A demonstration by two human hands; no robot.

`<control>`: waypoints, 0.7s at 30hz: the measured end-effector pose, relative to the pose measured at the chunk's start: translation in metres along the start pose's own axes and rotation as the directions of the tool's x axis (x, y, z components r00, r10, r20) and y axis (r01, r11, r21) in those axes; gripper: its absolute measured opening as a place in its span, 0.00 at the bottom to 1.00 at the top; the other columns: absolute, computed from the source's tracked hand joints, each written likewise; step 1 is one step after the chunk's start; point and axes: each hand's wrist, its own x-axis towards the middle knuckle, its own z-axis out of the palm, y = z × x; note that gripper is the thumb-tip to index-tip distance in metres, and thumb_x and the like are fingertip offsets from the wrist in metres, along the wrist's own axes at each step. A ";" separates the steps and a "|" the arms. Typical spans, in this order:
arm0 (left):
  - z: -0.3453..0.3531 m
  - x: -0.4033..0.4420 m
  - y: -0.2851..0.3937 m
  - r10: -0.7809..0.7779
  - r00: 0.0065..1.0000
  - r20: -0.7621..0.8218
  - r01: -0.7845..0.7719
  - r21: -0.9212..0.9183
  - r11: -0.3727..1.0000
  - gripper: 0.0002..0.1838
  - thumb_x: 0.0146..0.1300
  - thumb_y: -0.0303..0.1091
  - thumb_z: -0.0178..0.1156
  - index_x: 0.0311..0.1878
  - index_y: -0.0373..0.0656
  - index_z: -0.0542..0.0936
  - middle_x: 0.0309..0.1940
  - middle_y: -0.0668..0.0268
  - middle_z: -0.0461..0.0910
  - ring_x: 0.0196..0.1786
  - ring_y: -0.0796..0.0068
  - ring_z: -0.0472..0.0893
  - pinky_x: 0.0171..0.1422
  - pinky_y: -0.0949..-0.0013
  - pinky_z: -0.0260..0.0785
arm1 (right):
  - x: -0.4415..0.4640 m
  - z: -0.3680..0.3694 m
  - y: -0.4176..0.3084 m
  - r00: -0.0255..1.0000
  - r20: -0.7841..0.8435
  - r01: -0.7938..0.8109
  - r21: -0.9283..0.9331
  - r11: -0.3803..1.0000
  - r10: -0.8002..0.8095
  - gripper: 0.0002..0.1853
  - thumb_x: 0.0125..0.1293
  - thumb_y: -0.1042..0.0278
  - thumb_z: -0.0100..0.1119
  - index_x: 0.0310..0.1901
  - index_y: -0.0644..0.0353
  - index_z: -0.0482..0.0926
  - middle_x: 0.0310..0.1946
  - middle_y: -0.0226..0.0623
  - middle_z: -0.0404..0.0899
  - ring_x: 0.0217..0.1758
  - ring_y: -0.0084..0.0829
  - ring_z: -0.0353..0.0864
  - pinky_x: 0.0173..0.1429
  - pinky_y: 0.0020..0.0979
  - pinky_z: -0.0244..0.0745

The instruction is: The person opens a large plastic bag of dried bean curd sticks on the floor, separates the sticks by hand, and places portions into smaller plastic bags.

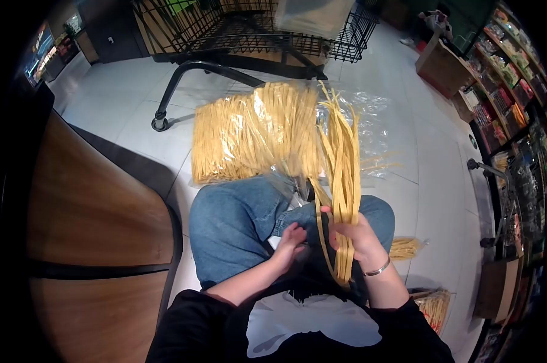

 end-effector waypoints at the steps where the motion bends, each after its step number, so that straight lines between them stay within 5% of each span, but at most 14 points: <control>1: 0.006 0.003 -0.005 -0.052 0.999 0.008 0.052 0.049 0.997 0.23 0.60 0.47 0.46 0.55 0.46 0.60 0.50 0.66 0.67 0.48 0.73 0.69 0.50 0.67 0.59 | -0.001 0.003 0.001 1.000 0.021 -0.012 0.001 1.000 0.012 0.20 0.51 0.80 0.46 0.49 0.68 0.67 0.19 0.36 0.70 0.18 0.26 0.70 0.22 0.23 0.65; 2: 0.009 0.007 -0.007 -0.049 0.999 0.004 0.048 0.046 0.998 0.23 0.60 0.47 0.46 0.55 0.46 0.60 0.50 0.66 0.67 0.48 0.73 0.69 0.50 0.67 0.59 | -0.002 0.007 0.001 1.000 0.026 -0.015 -0.001 1.000 0.015 0.20 0.51 0.80 0.46 0.49 0.68 0.67 0.19 0.36 0.70 0.18 0.26 0.70 0.22 0.23 0.65; 4: 0.015 0.015 -0.004 -0.209 0.892 0.400 0.270 -0.102 0.958 0.28 0.58 0.55 0.44 0.56 0.47 0.60 0.46 0.67 0.71 0.47 0.73 0.71 0.51 0.64 0.60 | -0.003 0.014 0.001 0.999 0.045 0.002 0.002 1.000 -0.002 0.21 0.49 0.78 0.45 0.49 0.71 0.65 0.17 0.37 0.68 0.13 0.27 0.67 0.17 0.23 0.62; 8: 0.018 0.006 0.021 -0.082 0.810 0.581 0.258 -0.227 0.939 0.32 0.57 0.60 0.42 0.59 0.51 0.57 0.51 0.67 0.67 0.54 0.68 0.67 0.57 0.60 0.55 | -0.005 0.008 0.000 0.997 0.072 -0.027 0.005 1.000 0.026 0.23 0.48 0.75 0.48 0.49 0.72 0.64 0.17 0.38 0.68 0.12 0.27 0.67 0.16 0.23 0.62; 11: 0.020 0.002 0.040 0.032 0.835 0.549 0.228 -0.399 0.888 0.33 0.56 0.61 0.43 0.59 0.51 0.57 0.50 0.66 0.68 0.52 0.67 0.67 0.56 0.60 0.56 | -0.005 -0.007 0.005 0.988 0.132 -0.114 0.260 0.959 0.082 0.20 0.51 0.77 0.48 0.48 0.69 0.66 0.21 0.36 0.70 0.18 0.26 0.71 0.23 0.23 0.67; 17: 0.027 0.012 0.068 0.216 0.879 0.424 -0.038 -0.390 0.920 0.32 0.55 0.45 0.51 0.61 0.51 0.51 0.57 0.65 0.57 0.55 0.67 0.63 0.53 0.59 0.58 | -0.002 -0.006 0.020 0.983 0.004 -0.185 -0.104 0.977 0.186 0.16 0.49 0.73 0.50 0.42 0.68 0.66 0.22 0.39 0.70 0.14 0.26 0.68 0.20 0.23 0.65; 19: 0.036 0.013 0.070 0.188 0.894 0.408 -0.059 -0.308 0.950 0.37 0.52 0.41 0.55 0.62 0.51 0.46 0.57 0.65 0.57 0.56 0.66 0.62 0.54 0.57 0.57 | 0.003 -0.002 0.030 0.991 -0.117 -0.096 -0.263 0.960 0.068 0.14 0.49 0.76 0.52 0.40 0.66 0.67 0.23 0.37 0.71 0.18 0.25 0.70 0.23 0.24 0.68; 21: 0.035 0.022 0.064 0.173 0.859 0.482 -0.049 -0.259 0.965 0.47 0.46 0.42 0.62 0.63 0.54 0.40 0.60 0.64 0.52 0.59 0.65 0.60 0.59 0.51 0.53 | 0.010 -0.007 0.037 0.981 -0.188 -0.155 -0.583 0.797 0.054 0.20 0.50 0.72 0.52 0.46 0.66 0.66 0.28 0.37 0.72 0.25 0.24 0.74 0.27 0.24 0.71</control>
